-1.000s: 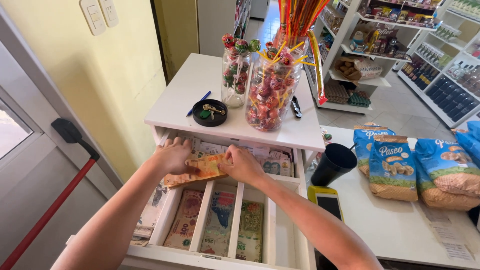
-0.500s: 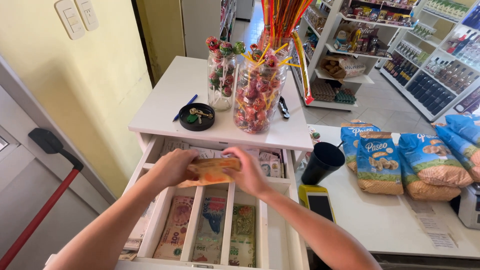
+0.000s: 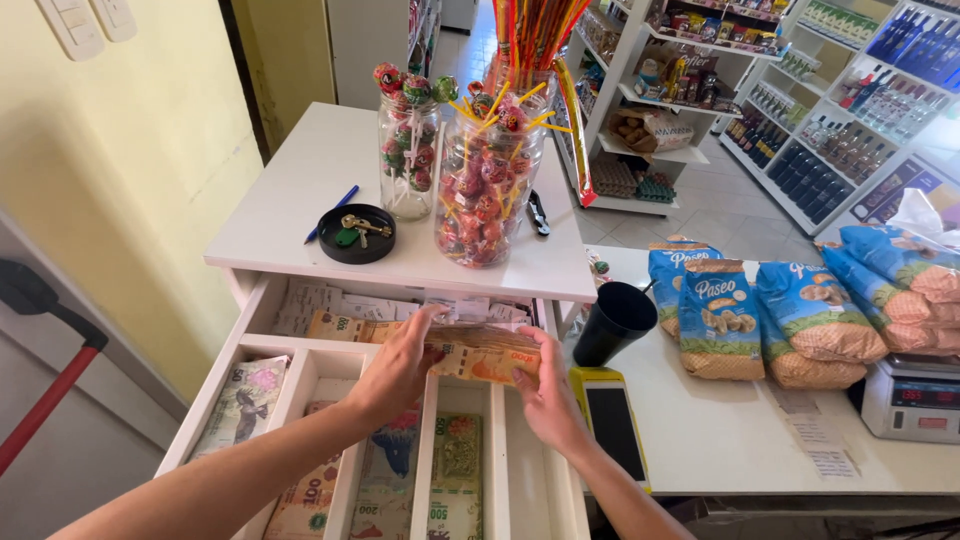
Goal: Sorting and counting various denominations of banknotes and placing them into the compartments of a cash drawer.
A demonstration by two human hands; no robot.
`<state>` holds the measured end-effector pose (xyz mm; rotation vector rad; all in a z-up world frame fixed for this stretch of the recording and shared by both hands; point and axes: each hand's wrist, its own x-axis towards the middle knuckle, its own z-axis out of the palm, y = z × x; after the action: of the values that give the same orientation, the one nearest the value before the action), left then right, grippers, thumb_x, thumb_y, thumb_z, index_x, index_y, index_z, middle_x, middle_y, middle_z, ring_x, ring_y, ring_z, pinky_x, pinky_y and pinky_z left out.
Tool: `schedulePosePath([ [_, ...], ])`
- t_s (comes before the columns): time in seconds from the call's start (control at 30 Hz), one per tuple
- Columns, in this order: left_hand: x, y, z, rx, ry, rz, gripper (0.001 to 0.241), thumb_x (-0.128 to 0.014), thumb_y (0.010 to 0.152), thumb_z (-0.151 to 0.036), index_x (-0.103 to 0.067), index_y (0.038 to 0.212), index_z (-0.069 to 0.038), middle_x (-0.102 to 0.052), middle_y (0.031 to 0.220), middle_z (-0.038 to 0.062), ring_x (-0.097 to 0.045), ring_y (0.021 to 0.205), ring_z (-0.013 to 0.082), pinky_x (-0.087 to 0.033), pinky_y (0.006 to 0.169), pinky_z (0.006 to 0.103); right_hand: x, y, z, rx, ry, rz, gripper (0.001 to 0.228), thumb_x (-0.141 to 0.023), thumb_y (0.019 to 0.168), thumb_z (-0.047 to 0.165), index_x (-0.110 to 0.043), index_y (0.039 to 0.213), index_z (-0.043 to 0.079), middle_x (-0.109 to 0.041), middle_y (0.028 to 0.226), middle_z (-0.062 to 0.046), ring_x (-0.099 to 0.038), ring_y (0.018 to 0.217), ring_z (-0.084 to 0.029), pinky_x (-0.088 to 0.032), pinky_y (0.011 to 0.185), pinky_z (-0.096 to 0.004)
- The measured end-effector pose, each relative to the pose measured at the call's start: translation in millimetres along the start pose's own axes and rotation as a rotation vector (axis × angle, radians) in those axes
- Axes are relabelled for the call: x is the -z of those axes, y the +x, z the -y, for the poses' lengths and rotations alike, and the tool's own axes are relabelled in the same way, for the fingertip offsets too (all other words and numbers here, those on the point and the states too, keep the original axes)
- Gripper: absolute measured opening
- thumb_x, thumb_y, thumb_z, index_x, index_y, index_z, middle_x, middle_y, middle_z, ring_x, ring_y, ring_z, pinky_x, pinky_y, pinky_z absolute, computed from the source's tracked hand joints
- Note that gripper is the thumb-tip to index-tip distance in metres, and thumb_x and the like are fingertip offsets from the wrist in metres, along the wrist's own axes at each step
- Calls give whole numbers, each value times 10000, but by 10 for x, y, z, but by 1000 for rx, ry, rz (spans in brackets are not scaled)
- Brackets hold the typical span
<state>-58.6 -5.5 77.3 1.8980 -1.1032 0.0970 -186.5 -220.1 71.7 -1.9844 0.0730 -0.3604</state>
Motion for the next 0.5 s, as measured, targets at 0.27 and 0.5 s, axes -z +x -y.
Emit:
schedulePosePath([
  [0.27, -71, -70, 8, -1, 171, 52, 674, -670, 863, 81, -385, 1434, -135, -404, 1249, 176, -600, 1021, 386, -628, 735, 488, -69, 6, 120, 206, -24, 61, 808, -582, 953, -12, -96, 1580, 147, -130, 1667, -174, -231, 1523, -329, -384, 1190, -462],
  [0.5, -32, 8, 12, -31, 428, 160, 492, -723, 926, -105, -422, 1308, -32, -459, 1254, 191, -682, 746, 350, -624, 467, 463, -124, -12, 42, 160, -241, -26, 771, -628, 871, -127, -280, 1495, 164, -384, 1369, -195, -526, 1284, -308, -633, 986, -414],
])
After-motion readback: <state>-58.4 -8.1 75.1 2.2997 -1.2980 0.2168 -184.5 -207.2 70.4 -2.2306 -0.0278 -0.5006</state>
